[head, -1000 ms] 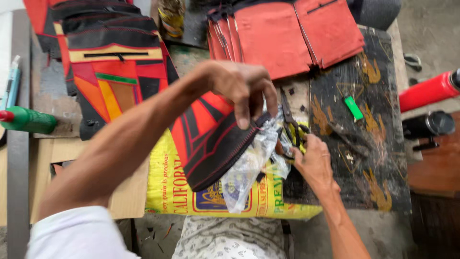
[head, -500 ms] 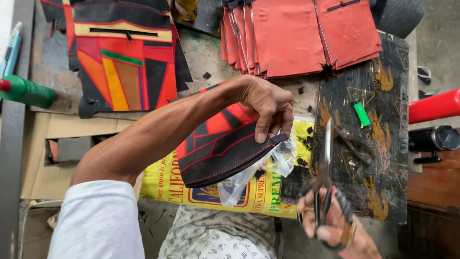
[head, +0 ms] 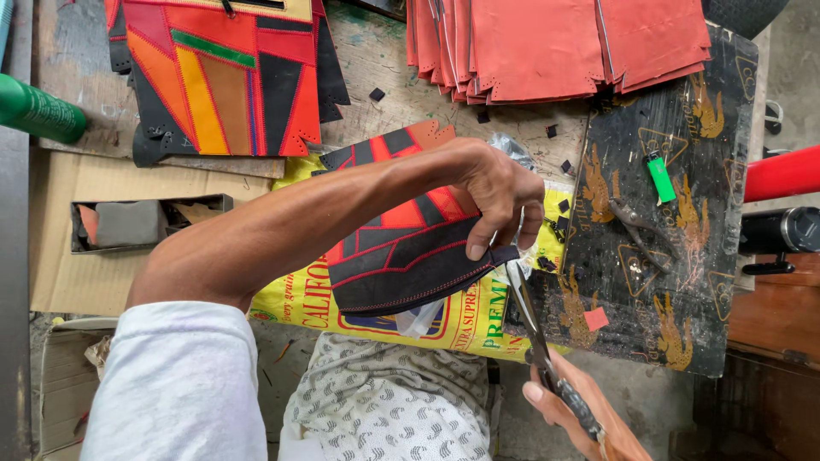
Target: The person holds a colorful patchwork pouch and uses scissors to trim excess material along the zipper edge, working the pouch around to cut along its sides. They set the finished pouch on a stack of completed pouches and pick up another pouch to trim.
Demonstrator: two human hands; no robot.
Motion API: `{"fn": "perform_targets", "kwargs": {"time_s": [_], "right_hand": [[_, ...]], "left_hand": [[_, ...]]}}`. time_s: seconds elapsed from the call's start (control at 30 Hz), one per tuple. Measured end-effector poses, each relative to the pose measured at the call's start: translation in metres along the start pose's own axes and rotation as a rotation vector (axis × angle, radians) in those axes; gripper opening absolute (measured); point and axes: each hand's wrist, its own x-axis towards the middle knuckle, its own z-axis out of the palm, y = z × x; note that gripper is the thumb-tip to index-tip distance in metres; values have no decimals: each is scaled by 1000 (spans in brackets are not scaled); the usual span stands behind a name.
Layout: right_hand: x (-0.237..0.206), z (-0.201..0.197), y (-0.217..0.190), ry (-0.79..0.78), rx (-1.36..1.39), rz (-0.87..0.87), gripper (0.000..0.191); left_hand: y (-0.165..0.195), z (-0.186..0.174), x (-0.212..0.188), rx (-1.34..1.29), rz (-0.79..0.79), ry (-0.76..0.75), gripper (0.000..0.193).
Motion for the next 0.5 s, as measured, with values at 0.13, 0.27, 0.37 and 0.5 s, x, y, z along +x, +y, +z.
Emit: {"fn": "perform_targets", "kwargs": {"time_s": [0.13, 0.27, 0.37, 0.5], "right_hand": [[2, -15, -25, -193, -213, -330, 75], [15, -15, -32, -61, -285, -15, 70], [19, -14, -40, -45, -209, -59, 67], [34, -19, -58, -145, -432, 49, 37]], "left_hand": [[0, 5, 6, 32, -6, 3, 86], [-1, 8, 12, 75, -34, 13, 86], [-1, 9, 14, 124, -55, 22, 85], [-1, 10, 16, 141, -83, 17, 85]]}}
